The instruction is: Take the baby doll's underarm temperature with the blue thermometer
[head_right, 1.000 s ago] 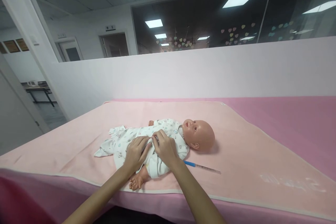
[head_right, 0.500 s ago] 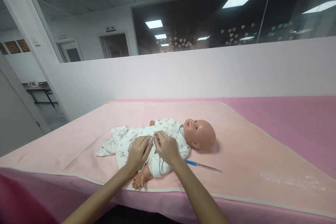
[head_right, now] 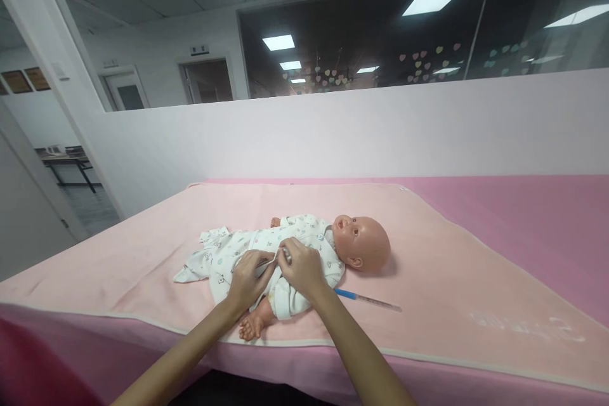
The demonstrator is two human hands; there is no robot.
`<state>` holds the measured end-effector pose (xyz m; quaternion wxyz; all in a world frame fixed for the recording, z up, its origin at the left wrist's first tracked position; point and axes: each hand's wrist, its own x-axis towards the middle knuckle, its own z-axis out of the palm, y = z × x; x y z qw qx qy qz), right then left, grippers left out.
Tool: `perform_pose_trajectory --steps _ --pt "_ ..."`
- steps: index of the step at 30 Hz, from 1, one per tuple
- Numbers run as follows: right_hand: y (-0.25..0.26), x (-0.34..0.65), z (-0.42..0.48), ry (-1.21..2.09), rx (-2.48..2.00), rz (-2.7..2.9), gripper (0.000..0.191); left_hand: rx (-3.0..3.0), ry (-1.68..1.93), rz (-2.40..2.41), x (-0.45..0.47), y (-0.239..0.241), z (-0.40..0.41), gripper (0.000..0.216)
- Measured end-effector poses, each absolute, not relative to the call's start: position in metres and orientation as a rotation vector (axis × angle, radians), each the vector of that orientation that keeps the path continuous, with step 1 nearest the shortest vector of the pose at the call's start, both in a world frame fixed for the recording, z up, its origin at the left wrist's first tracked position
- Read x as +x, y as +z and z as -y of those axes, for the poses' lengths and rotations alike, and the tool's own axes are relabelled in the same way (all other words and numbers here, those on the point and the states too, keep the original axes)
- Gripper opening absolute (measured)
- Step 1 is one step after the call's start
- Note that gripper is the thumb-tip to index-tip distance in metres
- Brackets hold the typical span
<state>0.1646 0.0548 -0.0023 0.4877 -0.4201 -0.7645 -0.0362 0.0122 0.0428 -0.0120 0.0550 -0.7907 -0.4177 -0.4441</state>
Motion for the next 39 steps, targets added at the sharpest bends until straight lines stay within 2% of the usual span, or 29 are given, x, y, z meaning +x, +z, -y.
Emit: perform_pose_trajectory --steps 12,19,24,29,39 --pt "-0.004 0.164 -0.055 -0.092 -1.034 1.844 0.014 -2.330 -1.571 1.403 0.011 -0.008 -0.042 0.013" --pt "-0.005 0.164 -0.055 -0.127 -1.043 1.828 0.015 -2.485 -1.200 1.320 0.015 0.000 -0.044 0.021" --pt "-0.004 0.164 -0.054 -0.098 -1.022 1.833 0.017 -2.506 -1.165 1.198 0.018 -0.005 -0.044 0.019" --pt "-0.003 0.166 -0.053 -0.067 -1.003 1.859 0.020 -2.489 -1.311 1.363 0.019 -0.004 -0.046 0.011" --pt "-0.005 0.165 -0.055 -0.078 -1.017 1.821 0.020 -2.550 -1.597 1.417 0.015 -0.009 -0.052 0.013"
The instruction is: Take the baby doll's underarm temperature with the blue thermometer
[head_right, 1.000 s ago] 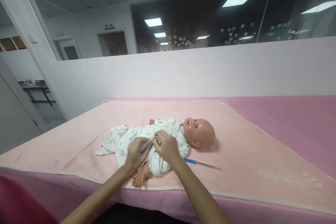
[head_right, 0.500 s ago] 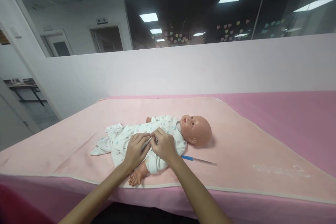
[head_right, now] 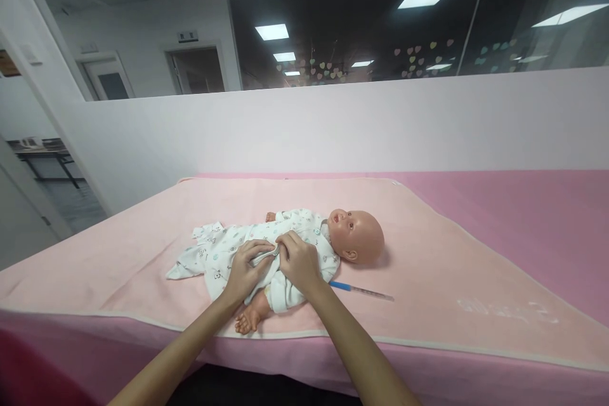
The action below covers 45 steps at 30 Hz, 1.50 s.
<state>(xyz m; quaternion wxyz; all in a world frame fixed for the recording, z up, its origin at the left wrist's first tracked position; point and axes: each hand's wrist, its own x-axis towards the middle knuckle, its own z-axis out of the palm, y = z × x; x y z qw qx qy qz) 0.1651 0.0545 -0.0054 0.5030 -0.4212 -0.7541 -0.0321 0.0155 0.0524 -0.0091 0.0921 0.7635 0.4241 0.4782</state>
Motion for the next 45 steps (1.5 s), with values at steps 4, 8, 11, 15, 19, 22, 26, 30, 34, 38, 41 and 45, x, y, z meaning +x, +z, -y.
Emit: perform_pose_trajectory --steps 4,8,11,15,19,22,26,30,34,38,41,45 --pt "-0.006 0.165 -0.055 -0.104 -1.022 1.811 0.019 2.236 1.415 -1.265 0.015 -0.008 -0.050 0.014" --pt "-0.008 0.164 -0.056 -0.139 -1.029 1.793 0.017 2.237 1.383 -1.292 0.016 -0.005 -0.047 0.016" --pt "-0.009 0.163 -0.058 -0.195 -1.052 1.739 0.017 2.252 1.380 -1.303 0.017 -0.004 -0.045 0.016" --pt "-0.011 0.161 -0.059 -0.304 -1.124 1.632 0.016 2.264 1.444 -1.330 0.016 -0.005 -0.043 0.014" --pt "-0.011 0.161 -0.059 -0.350 -1.158 1.584 0.015 2.183 1.674 -1.385 0.016 -0.006 -0.040 0.011" --pt "-0.011 0.161 -0.058 -0.365 -1.167 1.595 0.016 2.250 1.766 -1.431 0.018 -0.006 -0.040 0.010" --pt "-0.011 0.162 -0.058 -0.392 -1.178 1.627 0.018 2.490 1.616 -1.448 0.021 -0.007 -0.041 0.015" --pt "-0.012 0.162 -0.058 -0.405 -1.186 1.636 0.018 2.561 1.496 -1.491 0.021 -0.008 -0.043 0.015" --pt "-0.012 0.162 -0.058 -0.403 -1.194 1.648 0.019 2.590 1.454 -1.511 0.022 -0.007 -0.043 0.015" --pt "-0.012 0.162 -0.058 -0.397 -1.235 1.647 0.018 2.664 1.399 -1.506 0.025 -0.006 -0.043 0.013" --pt "-0.014 0.162 -0.058 -0.399 -1.284 1.637 0.017 2.727 1.359 -1.505 0.027 -0.006 -0.043 0.013" --pt "-0.015 0.161 -0.059 -0.407 -1.315 1.630 0.018 2.769 1.345 -1.488 0.028 -0.004 -0.042 0.013"
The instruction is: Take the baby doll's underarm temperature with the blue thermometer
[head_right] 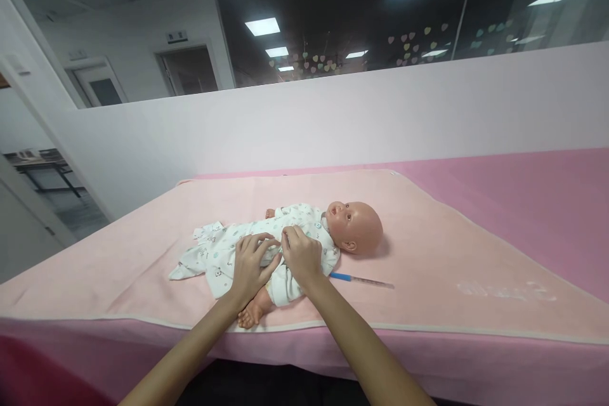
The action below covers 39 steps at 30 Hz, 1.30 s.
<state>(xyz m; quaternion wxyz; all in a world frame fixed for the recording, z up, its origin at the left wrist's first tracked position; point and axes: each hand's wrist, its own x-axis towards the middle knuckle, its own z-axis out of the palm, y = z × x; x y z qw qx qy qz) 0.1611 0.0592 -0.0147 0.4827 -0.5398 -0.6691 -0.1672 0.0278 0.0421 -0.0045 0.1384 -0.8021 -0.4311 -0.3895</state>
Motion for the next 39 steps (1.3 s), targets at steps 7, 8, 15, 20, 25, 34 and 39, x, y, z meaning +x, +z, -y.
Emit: perform_pose_trajectory --steps 7,8,15,20,25,34,39 --pt "-0.015 0.161 -0.059 -0.418 -1.314 1.645 0.022 -2.341 -1.128 1.247 0.028 -0.004 -0.041 0.010" --pt "-0.014 0.161 -0.059 -0.415 -1.310 1.645 0.022 -2.336 -1.128 1.260 0.027 -0.004 -0.041 0.009" --pt "-0.014 0.161 -0.059 -0.400 -1.303 1.633 0.020 -2.284 -1.143 1.289 0.026 -0.006 -0.043 0.009" --pt "-0.013 0.161 -0.059 -0.382 -1.295 1.628 0.019 -2.296 -1.119 1.264 0.026 -0.005 -0.042 0.014" --pt "-0.013 0.161 -0.059 -0.377 -1.273 1.611 0.021 -2.329 -1.161 1.264 0.027 -0.005 -0.040 0.007" --pt "-0.006 0.167 -0.050 -0.192 -1.197 1.621 0.019 -2.115 -1.721 1.526 0.018 -0.009 -0.046 0.010" --pt "-0.011 0.197 -0.020 -0.078 -1.172 1.553 0.025 -2.143 -1.599 1.559 0.017 -0.007 -0.047 0.013"
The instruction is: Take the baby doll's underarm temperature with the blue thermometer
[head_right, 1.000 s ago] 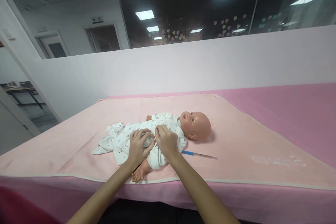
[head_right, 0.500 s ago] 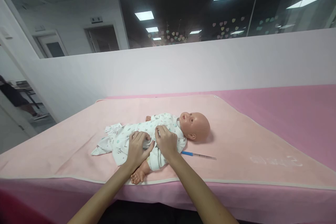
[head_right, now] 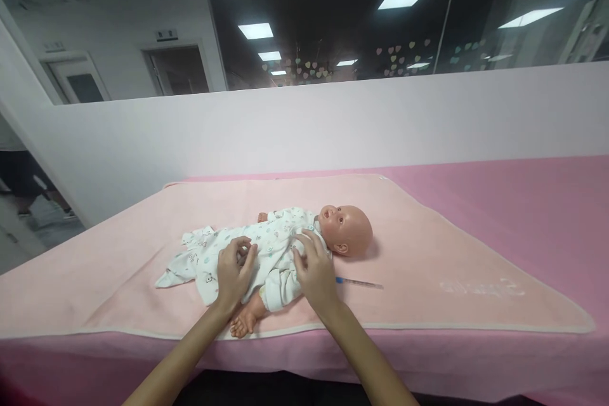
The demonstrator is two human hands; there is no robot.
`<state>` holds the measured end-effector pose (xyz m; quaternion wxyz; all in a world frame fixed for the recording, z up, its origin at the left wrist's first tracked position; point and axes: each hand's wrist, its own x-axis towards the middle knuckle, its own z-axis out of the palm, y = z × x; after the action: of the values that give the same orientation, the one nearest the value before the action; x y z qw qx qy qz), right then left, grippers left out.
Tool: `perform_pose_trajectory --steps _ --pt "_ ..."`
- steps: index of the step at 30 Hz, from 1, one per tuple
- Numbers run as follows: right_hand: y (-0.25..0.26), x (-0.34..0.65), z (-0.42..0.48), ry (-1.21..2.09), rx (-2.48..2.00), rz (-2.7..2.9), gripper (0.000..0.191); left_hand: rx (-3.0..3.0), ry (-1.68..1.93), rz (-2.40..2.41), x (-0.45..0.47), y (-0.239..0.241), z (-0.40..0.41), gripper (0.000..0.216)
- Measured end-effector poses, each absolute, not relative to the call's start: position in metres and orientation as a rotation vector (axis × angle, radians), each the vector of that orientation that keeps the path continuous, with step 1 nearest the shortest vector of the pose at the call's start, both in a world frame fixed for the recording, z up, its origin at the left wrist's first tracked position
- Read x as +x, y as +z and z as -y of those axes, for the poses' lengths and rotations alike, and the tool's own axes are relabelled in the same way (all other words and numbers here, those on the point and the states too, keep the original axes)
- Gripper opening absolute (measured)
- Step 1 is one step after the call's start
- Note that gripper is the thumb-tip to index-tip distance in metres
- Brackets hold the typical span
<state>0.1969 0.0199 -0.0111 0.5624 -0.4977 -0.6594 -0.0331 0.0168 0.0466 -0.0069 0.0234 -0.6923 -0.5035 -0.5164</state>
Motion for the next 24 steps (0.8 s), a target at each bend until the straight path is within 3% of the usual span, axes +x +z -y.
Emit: perform_pose_trajectory --steps 5,9,12,18,24 --pt "-0.035 0.268 0.013 -0.153 -1.490 1.540 0.023 -2.247 -1.368 1.449 0.020 -0.004 -0.043 0.017" --pt "-0.060 0.319 0.030 -0.309 -1.745 1.662 0.027 -2.132 -1.580 1.496 0.018 -0.007 -0.047 0.029" --pt "-0.065 0.334 0.041 -0.190 -1.763 1.747 0.026 -2.052 -1.770 1.532 0.016 -0.008 -0.050 0.030" --pt "-0.030 0.329 0.057 0.023 -1.747 1.641 0.026 -1.980 -1.926 1.552 0.012 -0.011 -0.056 0.031" --pt "0.008 0.326 0.046 0.050 -1.766 1.494 0.037 -1.985 -1.782 1.546 0.012 -0.011 -0.056 0.029"
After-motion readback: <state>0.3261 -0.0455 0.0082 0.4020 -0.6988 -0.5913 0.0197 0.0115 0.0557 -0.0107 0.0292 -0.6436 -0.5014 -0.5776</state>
